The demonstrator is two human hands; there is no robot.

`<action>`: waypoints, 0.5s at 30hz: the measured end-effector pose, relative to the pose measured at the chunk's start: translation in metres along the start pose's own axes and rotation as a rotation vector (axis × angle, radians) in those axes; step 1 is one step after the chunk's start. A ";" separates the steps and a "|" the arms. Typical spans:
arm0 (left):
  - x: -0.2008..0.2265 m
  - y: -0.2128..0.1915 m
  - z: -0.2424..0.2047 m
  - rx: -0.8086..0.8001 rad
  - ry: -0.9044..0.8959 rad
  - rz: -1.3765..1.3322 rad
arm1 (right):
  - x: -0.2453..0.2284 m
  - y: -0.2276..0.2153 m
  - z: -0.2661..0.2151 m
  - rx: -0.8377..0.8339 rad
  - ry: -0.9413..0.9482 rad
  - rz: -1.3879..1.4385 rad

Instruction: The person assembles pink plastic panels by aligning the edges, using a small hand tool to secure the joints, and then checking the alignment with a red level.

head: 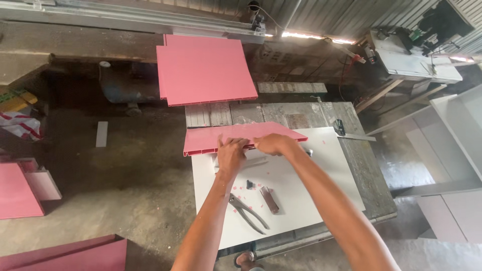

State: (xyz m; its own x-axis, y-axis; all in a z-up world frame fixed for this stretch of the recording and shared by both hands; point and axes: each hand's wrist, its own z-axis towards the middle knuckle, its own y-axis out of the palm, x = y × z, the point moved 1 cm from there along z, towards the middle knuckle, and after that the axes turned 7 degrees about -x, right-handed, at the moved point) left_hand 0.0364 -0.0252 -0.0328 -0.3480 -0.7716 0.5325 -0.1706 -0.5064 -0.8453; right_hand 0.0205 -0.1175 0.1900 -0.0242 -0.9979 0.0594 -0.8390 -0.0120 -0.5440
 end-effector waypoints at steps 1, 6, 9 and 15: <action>0.000 -0.005 -0.003 -0.001 -0.003 0.001 | 0.013 0.004 0.028 -0.002 -0.003 -0.001; 0.000 -0.008 -0.004 -0.012 0.032 0.014 | 0.046 0.008 0.113 0.010 -0.032 0.038; 0.003 -0.012 -0.005 -0.012 0.028 0.016 | 0.019 -0.002 0.064 0.000 -0.044 -0.131; 0.003 -0.016 -0.006 -0.026 0.023 0.018 | 0.019 0.011 0.077 0.013 0.022 -0.112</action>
State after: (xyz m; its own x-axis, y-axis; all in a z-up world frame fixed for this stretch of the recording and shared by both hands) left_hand 0.0322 -0.0172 -0.0175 -0.3723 -0.7711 0.5165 -0.1880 -0.4823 -0.8556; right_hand 0.0524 -0.1411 0.1209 0.0570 -0.9887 0.1390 -0.8298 -0.1243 -0.5441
